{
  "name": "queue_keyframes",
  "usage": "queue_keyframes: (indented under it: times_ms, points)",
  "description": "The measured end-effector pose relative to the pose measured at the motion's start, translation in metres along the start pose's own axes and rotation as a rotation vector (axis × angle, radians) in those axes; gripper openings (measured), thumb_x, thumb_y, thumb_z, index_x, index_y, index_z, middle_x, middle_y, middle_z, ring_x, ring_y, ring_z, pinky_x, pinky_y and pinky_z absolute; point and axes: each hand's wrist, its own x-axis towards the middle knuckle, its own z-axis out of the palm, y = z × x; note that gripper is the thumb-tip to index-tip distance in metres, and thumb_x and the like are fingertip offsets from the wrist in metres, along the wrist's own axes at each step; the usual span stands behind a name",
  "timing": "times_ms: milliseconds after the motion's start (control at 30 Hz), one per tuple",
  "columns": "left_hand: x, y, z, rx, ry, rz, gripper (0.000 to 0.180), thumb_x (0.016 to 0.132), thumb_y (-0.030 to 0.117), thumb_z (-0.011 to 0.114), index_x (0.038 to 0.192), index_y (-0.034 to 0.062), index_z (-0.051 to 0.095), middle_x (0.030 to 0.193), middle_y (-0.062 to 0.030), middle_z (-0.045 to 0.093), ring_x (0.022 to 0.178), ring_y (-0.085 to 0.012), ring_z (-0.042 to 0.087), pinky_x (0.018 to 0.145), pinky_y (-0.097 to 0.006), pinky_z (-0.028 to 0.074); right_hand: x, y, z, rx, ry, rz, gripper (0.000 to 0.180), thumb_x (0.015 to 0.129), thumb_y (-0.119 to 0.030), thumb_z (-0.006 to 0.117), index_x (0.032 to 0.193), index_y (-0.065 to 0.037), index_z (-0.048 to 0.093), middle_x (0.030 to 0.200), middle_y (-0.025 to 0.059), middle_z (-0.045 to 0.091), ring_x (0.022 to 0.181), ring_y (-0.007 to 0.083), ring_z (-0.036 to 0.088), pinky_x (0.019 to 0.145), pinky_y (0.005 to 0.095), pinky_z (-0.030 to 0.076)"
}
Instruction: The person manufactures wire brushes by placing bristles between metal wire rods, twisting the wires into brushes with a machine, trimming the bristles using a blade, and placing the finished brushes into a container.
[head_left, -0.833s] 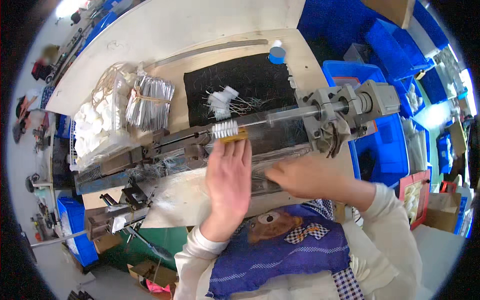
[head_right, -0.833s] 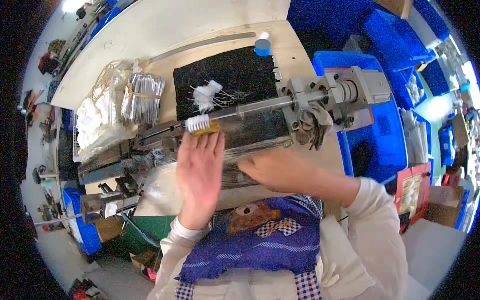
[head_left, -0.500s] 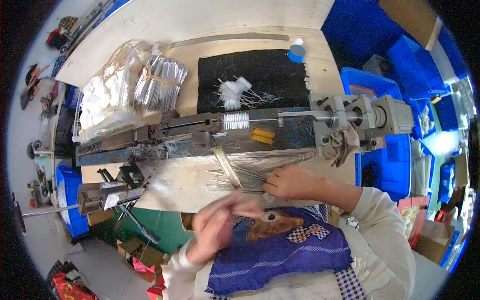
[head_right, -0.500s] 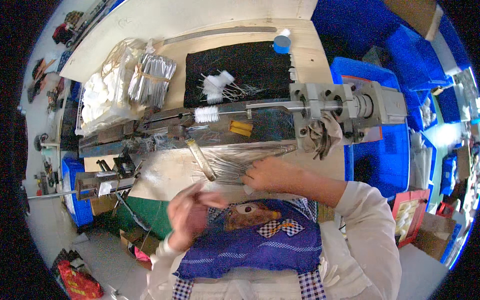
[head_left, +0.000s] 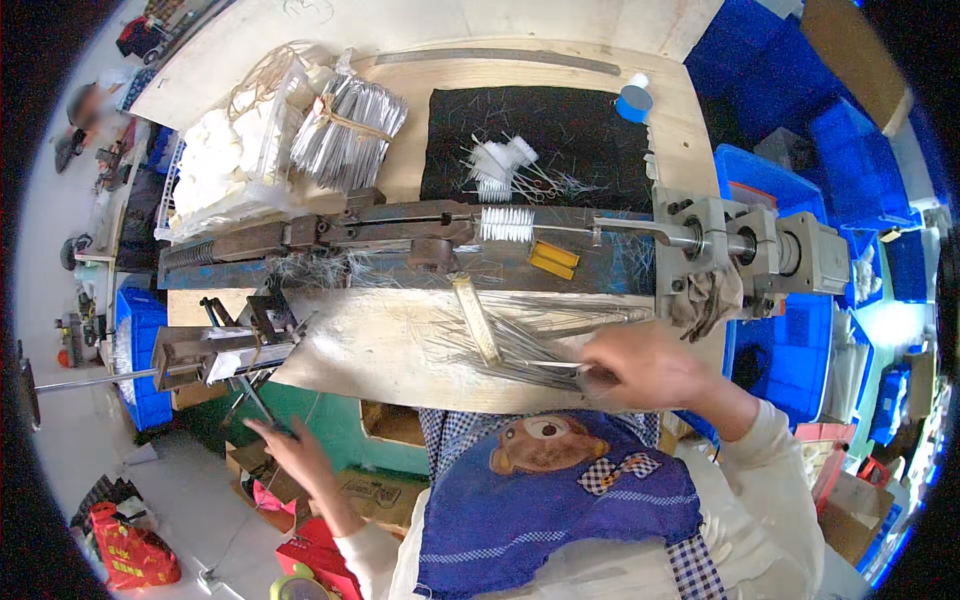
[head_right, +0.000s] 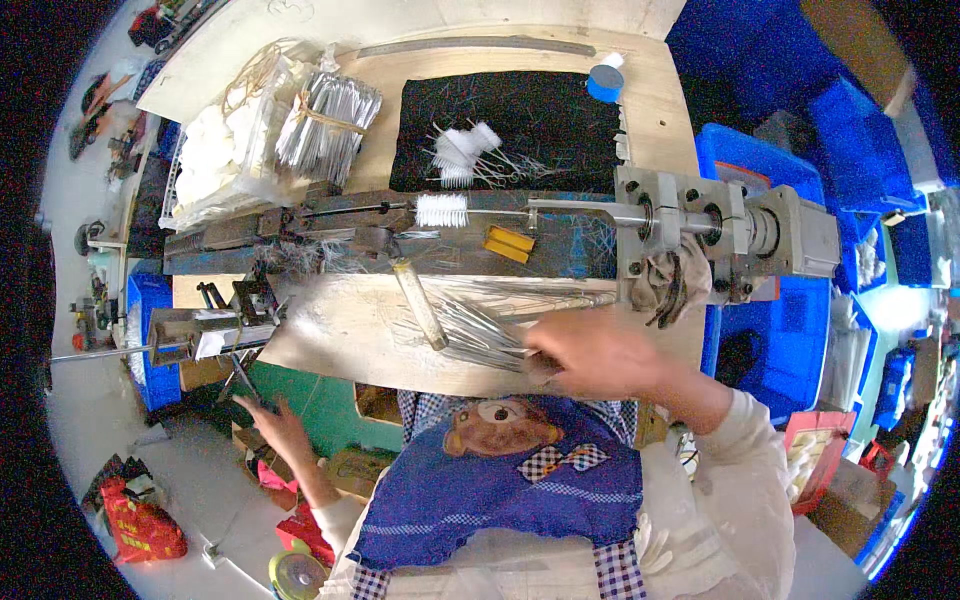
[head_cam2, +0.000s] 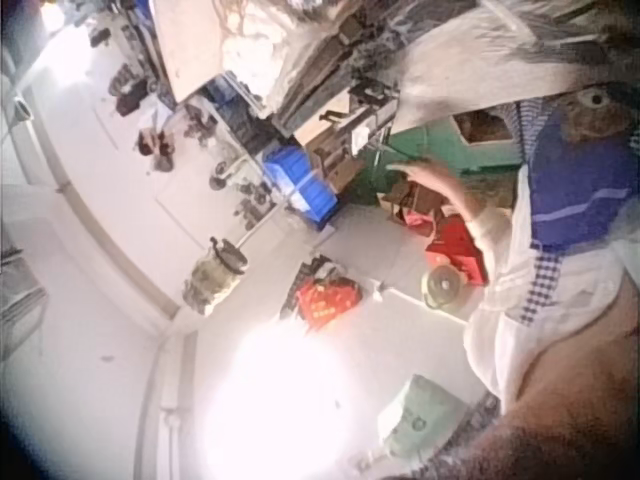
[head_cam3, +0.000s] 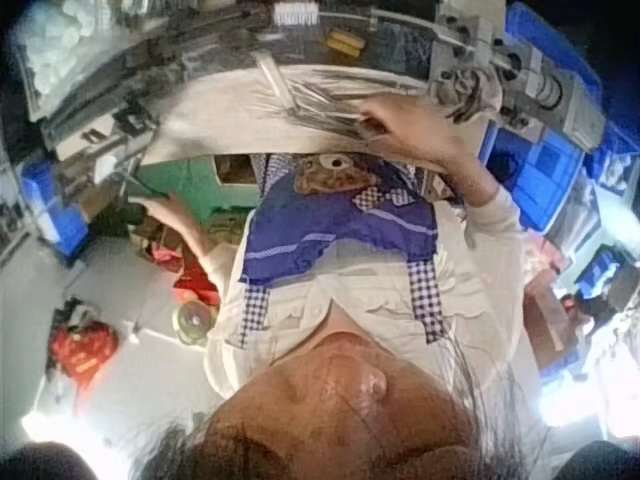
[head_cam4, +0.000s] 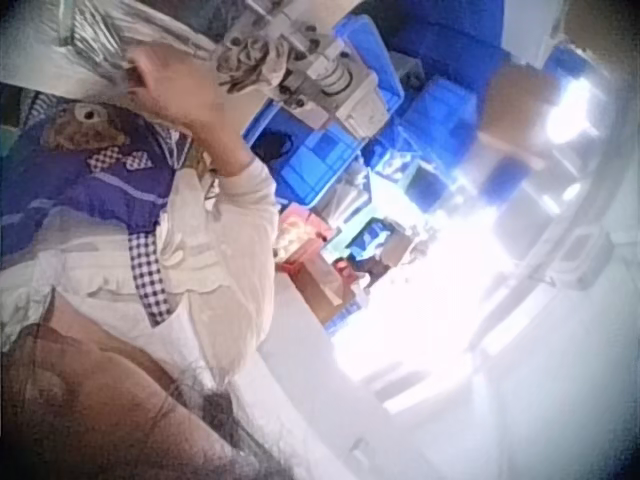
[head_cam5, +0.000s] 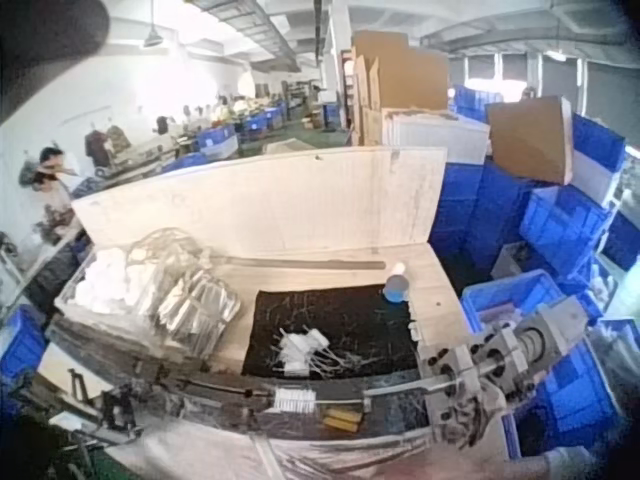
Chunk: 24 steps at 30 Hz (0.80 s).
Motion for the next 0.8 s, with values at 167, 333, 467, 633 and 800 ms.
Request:
queue_keyframes:
  times_ms: [167,333,467,633,800]
  points:
    - [-0.007,0.195,-0.09,-1.406,-0.386,0.608,0.095,0.079,0.025,0.073,0.144,-0.0088,0.013,0.149,-0.0271,0.021,0.139,-0.0364,0.022,0.113,-0.045,0.016,-0.025,-0.032,-0.054,0.093,0.458,-0.151,0.027,0.07,-0.003,0.065,0.095,-0.004,0.053,0.08,0.0118,0.059,0.072,0.0324,0.062,0.063,0.0402,0.05]
    - [-0.009,0.236,-0.091,-1.23,-1.122,0.757,0.028,0.094,0.025,0.054,0.106,-0.0003,0.053,0.081,-0.0125,0.061,0.072,-0.0293,0.062,0.068,-0.037,0.049,0.013,-0.066,-0.073,0.068,0.488,-0.259,0.03,0.07,0.0,0.064,0.099,-0.005,0.055,0.081,0.0108,0.06,0.072,0.0312,0.062,0.062,0.0397,0.05]
    - [0.006,0.193,-0.039,-1.323,-0.846,0.425,0.029,0.102,0.024,0.037,0.103,-0.0008,0.052,0.095,-0.0096,0.055,0.076,-0.0163,0.055,0.067,-0.029,0.048,0.021,-0.029,-0.076,-0.263,0.716,-0.051,0.021,0.075,-0.003,0.059,0.095,-0.004,0.06,0.083,0.0101,0.057,0.076,0.0285,0.061,0.063,0.0369,0.051]
    - [-0.025,0.243,-0.07,-1.609,-1.364,-0.041,0.026,0.101,0.031,0.039,0.096,0.0074,0.049,0.085,-0.004,0.051,0.063,-0.012,0.045,0.055,-0.025,0.042,0.061,-0.024,-0.066,-0.511,0.536,-0.169,0.025,0.075,-0.004,0.059,0.1,0.0,0.061,0.091,0.0098,0.058,0.088,0.0235,0.06,0.068,0.0318,0.052]
    - [0.038,0.234,-0.112,-2.222,-1.681,-0.59,0.011,0.093,0.02,0.056,0.098,0.0107,0.052,0.081,0.0001,0.044,0.046,-0.0045,0.033,0.038,-0.019,0.025,0.069,-0.015,-0.062,-0.627,0.425,-0.14,0.025,0.074,-0.009,0.059,0.097,0.0,0.059,0.085,0.0072,0.053,0.084,0.0229,0.057,0.065,0.0311,0.051]
